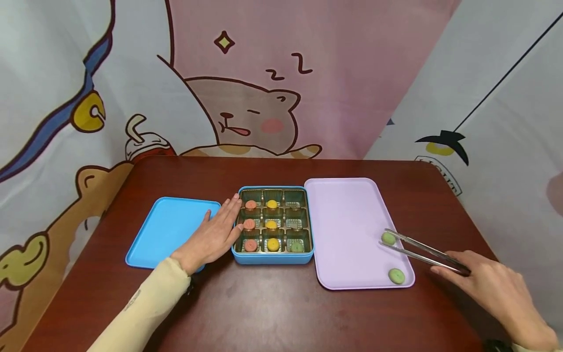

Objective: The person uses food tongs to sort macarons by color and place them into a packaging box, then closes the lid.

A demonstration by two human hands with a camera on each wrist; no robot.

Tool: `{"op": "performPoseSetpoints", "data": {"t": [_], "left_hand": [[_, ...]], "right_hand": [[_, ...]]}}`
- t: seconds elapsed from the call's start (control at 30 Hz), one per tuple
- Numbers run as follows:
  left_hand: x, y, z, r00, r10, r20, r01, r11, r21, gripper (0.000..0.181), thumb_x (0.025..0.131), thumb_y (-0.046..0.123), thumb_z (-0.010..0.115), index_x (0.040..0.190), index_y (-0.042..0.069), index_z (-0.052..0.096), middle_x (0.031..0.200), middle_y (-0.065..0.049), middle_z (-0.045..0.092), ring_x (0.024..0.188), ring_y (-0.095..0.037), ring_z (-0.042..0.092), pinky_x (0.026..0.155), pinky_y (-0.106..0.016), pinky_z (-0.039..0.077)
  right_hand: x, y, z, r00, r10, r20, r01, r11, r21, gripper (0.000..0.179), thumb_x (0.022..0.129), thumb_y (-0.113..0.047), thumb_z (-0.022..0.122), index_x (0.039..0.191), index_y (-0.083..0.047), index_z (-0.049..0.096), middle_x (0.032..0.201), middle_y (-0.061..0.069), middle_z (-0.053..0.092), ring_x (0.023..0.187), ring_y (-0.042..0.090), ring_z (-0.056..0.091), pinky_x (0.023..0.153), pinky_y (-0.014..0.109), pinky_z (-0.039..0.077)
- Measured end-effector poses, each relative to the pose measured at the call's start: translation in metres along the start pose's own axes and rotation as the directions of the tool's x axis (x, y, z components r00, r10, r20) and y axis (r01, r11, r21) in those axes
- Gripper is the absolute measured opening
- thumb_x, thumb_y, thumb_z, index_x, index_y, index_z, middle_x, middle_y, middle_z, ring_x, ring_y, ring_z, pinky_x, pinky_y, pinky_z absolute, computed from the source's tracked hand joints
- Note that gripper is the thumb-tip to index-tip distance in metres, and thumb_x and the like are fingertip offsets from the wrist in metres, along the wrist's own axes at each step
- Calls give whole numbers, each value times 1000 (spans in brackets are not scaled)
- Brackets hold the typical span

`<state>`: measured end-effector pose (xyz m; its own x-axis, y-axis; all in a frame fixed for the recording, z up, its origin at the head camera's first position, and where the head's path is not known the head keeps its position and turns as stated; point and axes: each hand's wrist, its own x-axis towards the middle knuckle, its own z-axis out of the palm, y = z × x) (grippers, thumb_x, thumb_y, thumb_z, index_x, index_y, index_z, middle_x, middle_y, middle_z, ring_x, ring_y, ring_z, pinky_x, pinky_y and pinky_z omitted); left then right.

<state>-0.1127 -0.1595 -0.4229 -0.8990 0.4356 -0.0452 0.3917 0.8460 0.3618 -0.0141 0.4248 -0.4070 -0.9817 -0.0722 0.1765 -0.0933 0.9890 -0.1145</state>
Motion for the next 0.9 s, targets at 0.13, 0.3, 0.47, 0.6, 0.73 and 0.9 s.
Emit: {"op": "performPoseSetpoints", "data": {"t": [0.13,0.3,0.47,0.6,0.73,0.9], "left_hand": [[1,0,-1,1000,-11,-2,11,1000,-5,70,113,40,40,167,7,12,174,-7,2,159,-31,9,119,-71,13],[1,0,-2,1000,-18,9,18,1000,-5,70,112,40,40,167,7,11,174,-7,2,159,-30,8,119,-71,12],[1,-1,-1,1000,-17,5,17,1000,-4,70,112,40,40,167,7,11,174,-7,2,159,-30,8,119,-71,13],[0,-1,1,1000,-11,2,11,1000,0,69,113,40,40,167,7,12,174,-7,3,159,-30,9,119,-71,13],[0,0,1,1000,-12,4,12,1000,3,69,113,40,39,167,7,12,174,-6,2,159,-30,9,119,-71,13],[-1,0,1,1000,-4,-2,4,1000,7,69,113,41,39,167,6,12,174,-6,2,159,-30,10,118,-71,14]], "right_hand": [[0,-4,1,999,-33,-19,33,999,-10,55,74,-55,89,104,-11,77,89,7,71,65,25,60,48,53,44],[0,-4,0,1000,-7,-21,6,1000,-19,54,73,-54,89,103,-11,75,83,5,69,62,23,57,47,52,43],[0,-3,0,1000,26,-13,-27,1000,-16,52,75,-54,88,102,-12,75,78,2,67,63,26,58,48,56,43],[0,-5,2,1000,26,-4,-26,1000,-17,53,75,-56,87,103,-12,75,79,1,67,64,26,59,48,56,44],[1,-7,3,1000,21,23,-20,999,-28,58,75,-57,87,106,-9,75,83,6,69,64,24,58,49,54,45],[0,-5,2,999,31,10,-31,999,-36,59,74,-55,89,104,-6,74,81,7,67,61,23,56,48,54,45]]}}
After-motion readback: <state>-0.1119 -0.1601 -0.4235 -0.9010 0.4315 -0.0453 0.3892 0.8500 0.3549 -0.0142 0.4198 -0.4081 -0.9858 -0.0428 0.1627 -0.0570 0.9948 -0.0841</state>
